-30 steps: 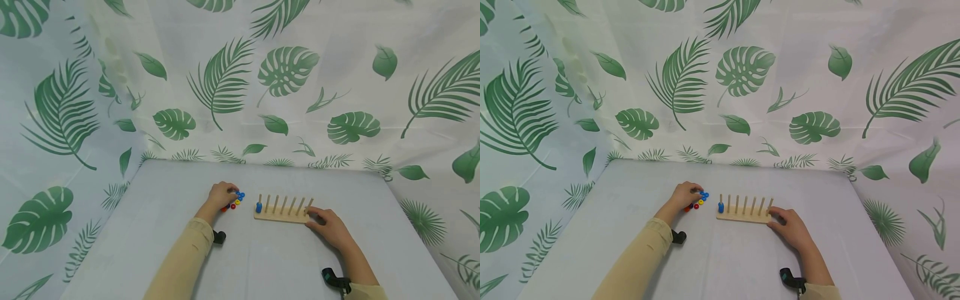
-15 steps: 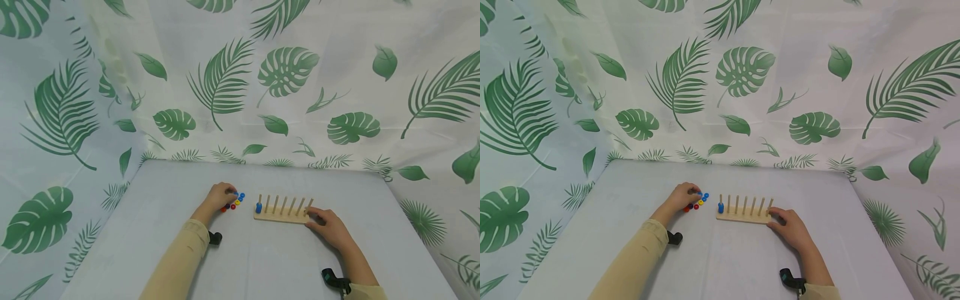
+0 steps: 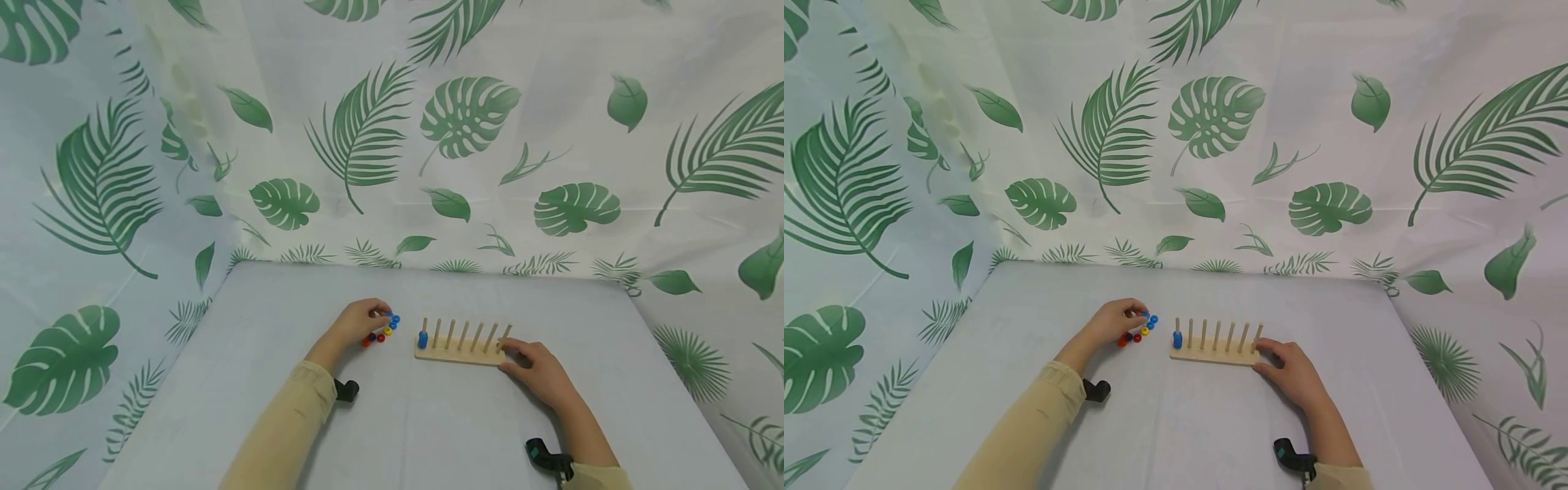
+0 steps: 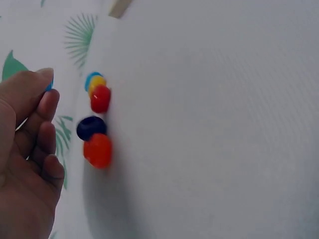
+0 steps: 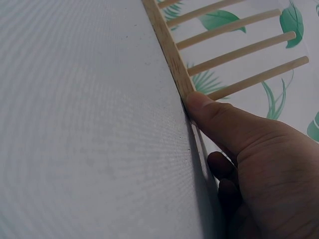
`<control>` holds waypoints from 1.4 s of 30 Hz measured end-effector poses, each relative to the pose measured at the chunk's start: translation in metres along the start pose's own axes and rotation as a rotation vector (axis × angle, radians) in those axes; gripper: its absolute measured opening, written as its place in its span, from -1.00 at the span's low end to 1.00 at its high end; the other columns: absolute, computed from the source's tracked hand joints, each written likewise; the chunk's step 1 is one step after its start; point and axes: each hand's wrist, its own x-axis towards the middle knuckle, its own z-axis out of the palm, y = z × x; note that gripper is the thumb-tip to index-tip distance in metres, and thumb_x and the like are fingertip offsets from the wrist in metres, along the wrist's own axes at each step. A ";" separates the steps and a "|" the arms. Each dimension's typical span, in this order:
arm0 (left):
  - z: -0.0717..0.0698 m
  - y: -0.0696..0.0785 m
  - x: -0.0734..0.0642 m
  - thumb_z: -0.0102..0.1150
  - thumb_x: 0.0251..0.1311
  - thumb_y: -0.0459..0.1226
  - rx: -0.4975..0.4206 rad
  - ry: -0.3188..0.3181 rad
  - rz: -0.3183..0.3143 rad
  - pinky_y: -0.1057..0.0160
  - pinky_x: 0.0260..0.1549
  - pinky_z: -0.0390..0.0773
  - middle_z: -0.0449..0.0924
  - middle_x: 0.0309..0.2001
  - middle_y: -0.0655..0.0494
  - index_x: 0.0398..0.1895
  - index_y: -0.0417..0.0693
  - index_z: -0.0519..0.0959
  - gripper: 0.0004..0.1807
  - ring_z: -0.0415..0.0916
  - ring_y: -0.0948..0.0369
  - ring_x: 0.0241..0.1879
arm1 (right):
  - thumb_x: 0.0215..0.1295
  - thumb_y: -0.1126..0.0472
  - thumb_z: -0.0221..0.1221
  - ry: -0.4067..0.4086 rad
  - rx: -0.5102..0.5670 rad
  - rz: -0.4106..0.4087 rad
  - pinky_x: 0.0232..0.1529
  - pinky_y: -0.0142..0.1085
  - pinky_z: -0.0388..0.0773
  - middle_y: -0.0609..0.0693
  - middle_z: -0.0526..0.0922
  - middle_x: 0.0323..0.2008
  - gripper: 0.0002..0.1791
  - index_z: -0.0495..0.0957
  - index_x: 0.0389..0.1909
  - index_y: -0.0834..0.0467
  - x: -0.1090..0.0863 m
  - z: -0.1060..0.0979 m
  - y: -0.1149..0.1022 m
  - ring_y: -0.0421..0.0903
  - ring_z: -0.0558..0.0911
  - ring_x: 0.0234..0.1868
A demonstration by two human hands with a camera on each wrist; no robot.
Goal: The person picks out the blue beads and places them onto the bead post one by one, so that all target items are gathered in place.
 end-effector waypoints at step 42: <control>0.010 0.074 -0.022 0.19 0.34 -0.02 0.001 -0.002 0.304 0.33 -0.26 0.49 0.61 -0.10 0.37 0.00 0.25 0.63 -0.77 0.46 0.32 -0.15 | 0.21 -0.11 0.33 0.001 -0.003 0.022 0.13 0.18 0.43 0.13 0.59 0.07 -0.42 0.52 0.24 -0.03 0.000 0.001 0.001 0.13 0.53 0.11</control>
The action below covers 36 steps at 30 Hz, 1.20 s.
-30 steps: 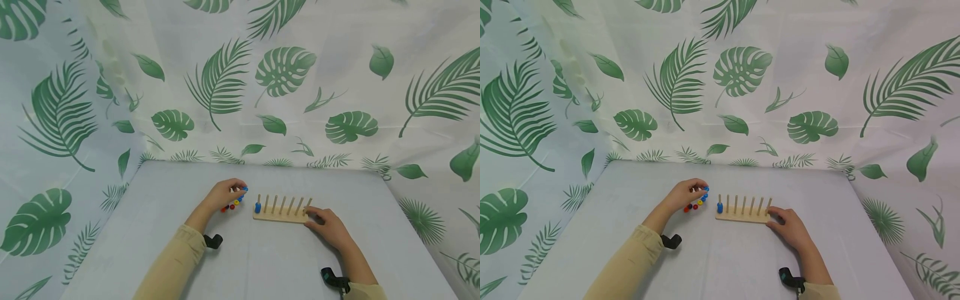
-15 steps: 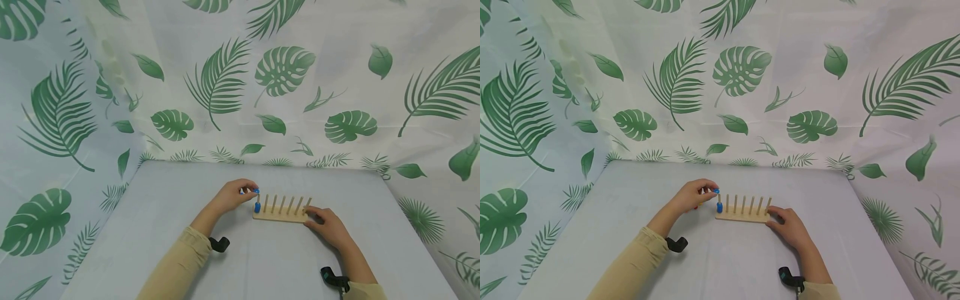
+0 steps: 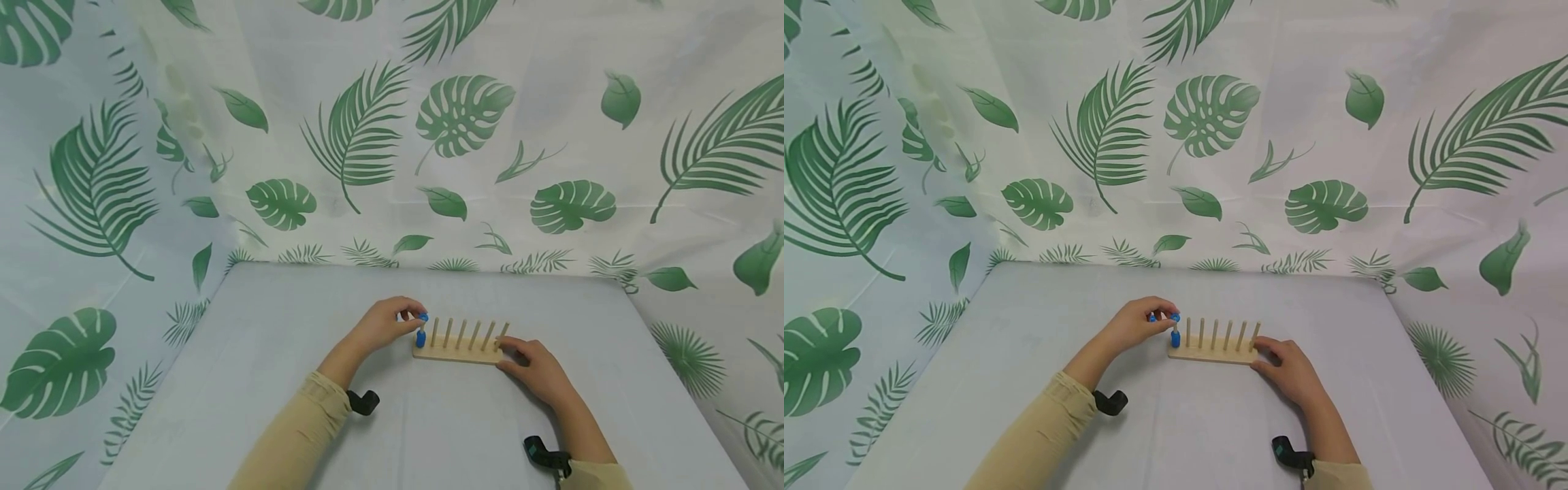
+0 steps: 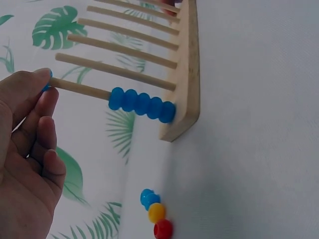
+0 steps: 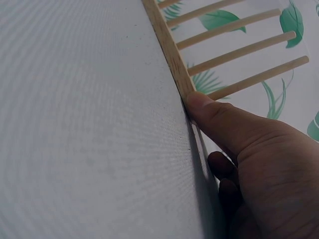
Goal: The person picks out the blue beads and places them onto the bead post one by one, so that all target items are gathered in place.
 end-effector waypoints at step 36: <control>0.029 -0.024 -0.005 0.29 0.27 -0.10 -0.078 -0.006 -0.062 0.36 -0.31 0.45 0.58 -0.21 0.25 -0.03 0.10 0.65 -0.76 0.42 0.33 -0.26 | 0.21 -0.12 0.33 -0.002 0.008 0.005 0.16 0.18 0.42 0.14 0.58 0.10 -0.41 0.52 0.24 -0.02 0.000 0.000 0.001 0.15 0.52 0.13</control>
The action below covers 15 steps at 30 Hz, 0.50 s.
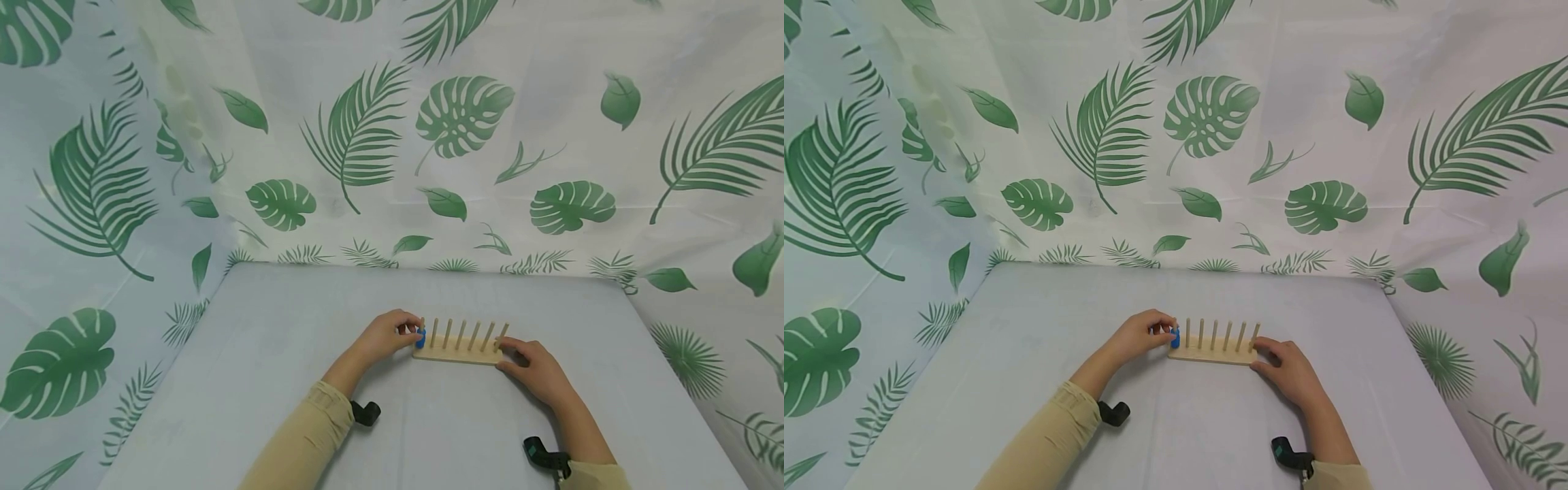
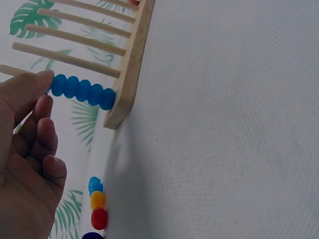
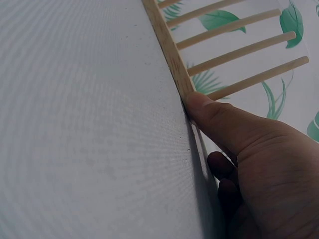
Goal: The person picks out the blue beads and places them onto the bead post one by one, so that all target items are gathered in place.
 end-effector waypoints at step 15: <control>-0.005 -0.002 0.000 0.24 0.31 -0.10 0.039 0.010 0.022 0.37 -0.35 0.45 0.62 -0.21 0.29 0.10 0.17 0.63 -0.69 0.43 0.34 -0.28 | 0.22 -0.12 0.32 -0.003 0.008 -0.009 0.17 0.20 0.40 0.17 0.57 0.12 -0.40 0.52 0.24 0.00 -0.001 0.000 0.000 0.18 0.51 0.16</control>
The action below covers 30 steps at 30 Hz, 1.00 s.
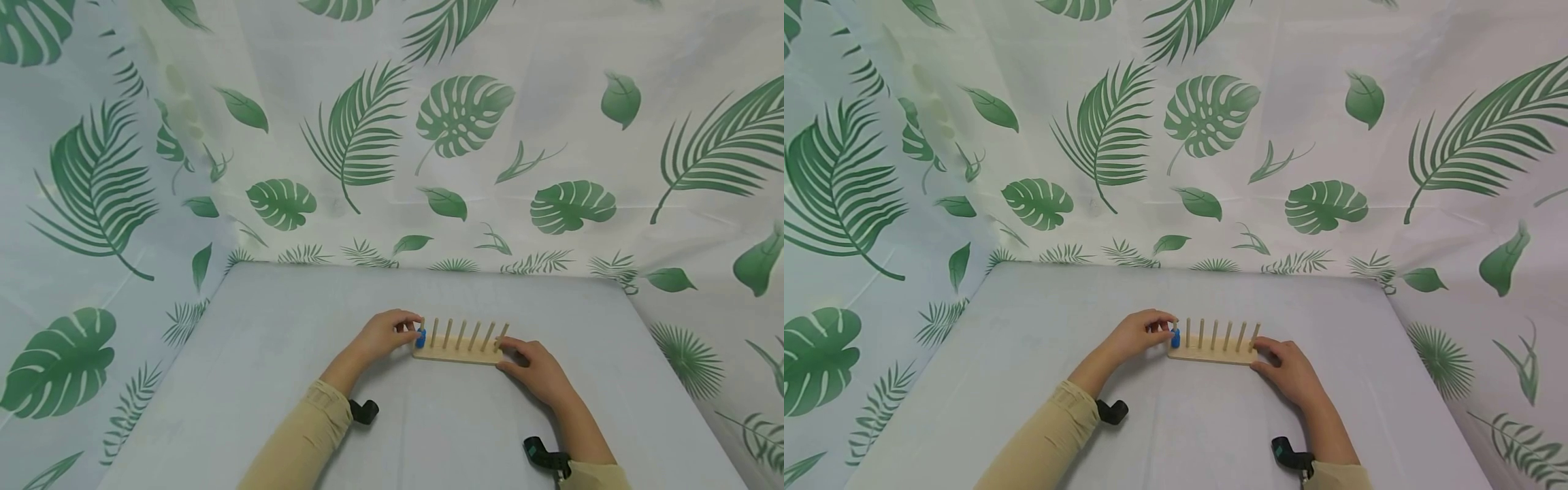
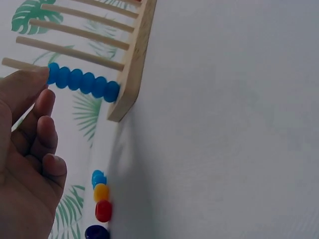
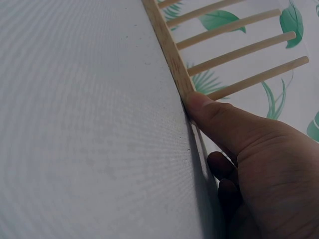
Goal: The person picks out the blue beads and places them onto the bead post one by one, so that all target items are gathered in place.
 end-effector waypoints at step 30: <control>-0.002 -0.051 0.006 0.30 0.23 -0.10 0.088 0.190 -0.237 0.04 0.08 0.49 0.61 -0.02 -0.03 -0.14 -0.07 0.69 -0.73 0.51 0.04 0.02 | 0.22 -0.13 0.32 -0.004 -0.003 -0.001 0.15 0.20 0.41 0.16 0.57 0.11 -0.42 0.53 0.23 -0.02 0.000 -0.001 -0.001 0.16 0.51 0.14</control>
